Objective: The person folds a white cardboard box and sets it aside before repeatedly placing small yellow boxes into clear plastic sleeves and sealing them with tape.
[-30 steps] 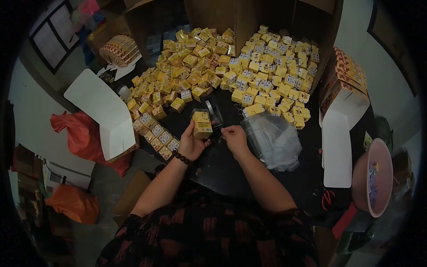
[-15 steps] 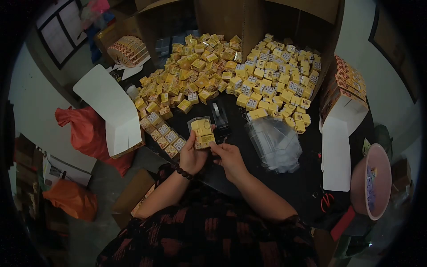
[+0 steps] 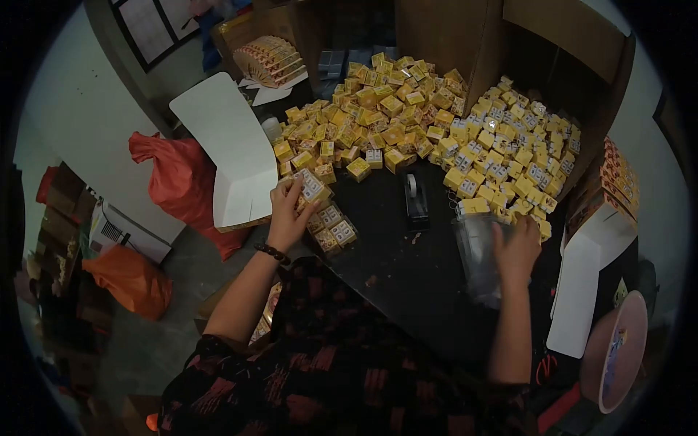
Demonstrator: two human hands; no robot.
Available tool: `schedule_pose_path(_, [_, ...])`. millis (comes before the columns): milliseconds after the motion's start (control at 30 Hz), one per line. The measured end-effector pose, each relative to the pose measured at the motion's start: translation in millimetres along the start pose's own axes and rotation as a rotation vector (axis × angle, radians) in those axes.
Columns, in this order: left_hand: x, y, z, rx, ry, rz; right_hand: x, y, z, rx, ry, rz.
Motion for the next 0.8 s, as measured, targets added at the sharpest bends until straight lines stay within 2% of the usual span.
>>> schedule_pose_path(33, [-6,-2,-6,-0.079,-0.122,-0.042,-10,-1,34,-0.048,0.183,-0.038])
schedule_pose_path(67, [-9,-4,-13,-0.081,-0.121,-0.038,-13,-5,59,-0.046,0.183,-0.033])
schedule_pose_path(133, [-18,-8,-16,-0.188,-0.321,-0.062,-63,12,103,-0.291,-0.152,-0.593])
schedule_pose_path(267, [-21,0,-15,-0.153,-0.4,-0.05,-61,14,108,-0.27,-0.199,-0.562])
schedule_pose_path(333, [-13,10,0,-0.107,-0.359,0.028,-51,9,111,-0.215,-0.187,-0.352])
schedule_pose_path(367, [-14,18,6,-0.097,-0.332,0.068,-50,8,112,-0.218,-0.182,-0.349])
schedule_pose_path(433, [-18,37,31,-0.111,-0.269,0.06,-48,8,117,-0.337,-0.211,-0.32])
schedule_pose_path(500, [-19,57,58,-0.122,-0.209,0.058,-46,7,113,-0.352,-0.245,-0.335])
schedule_pose_path(667, [-45,96,107,-0.178,0.095,-0.183,-15,2,92,-0.429,-0.263,-0.293])
schedule_pose_path(733, [-50,101,120,-0.184,0.145,-0.23,15,-5,66,-0.18,-0.055,-0.151])
schedule_pose_path(767, [-54,103,126,-0.195,0.198,-0.273,26,-3,56,-0.181,-0.053,-0.149])
schedule_pose_path(800, [-56,101,131,-0.201,0.201,-0.27,32,1,40,-0.246,-0.302,-0.183])
Point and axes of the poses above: each hand's wrist, its own y-axis away from the middle knuckle, its own x-axis out of the back of the hand, z = x × y, the point moved 9 cm from there along -y, towards the middle knuckle, and after that the axes turned 5 degrees about z, right-handed, at the moved point
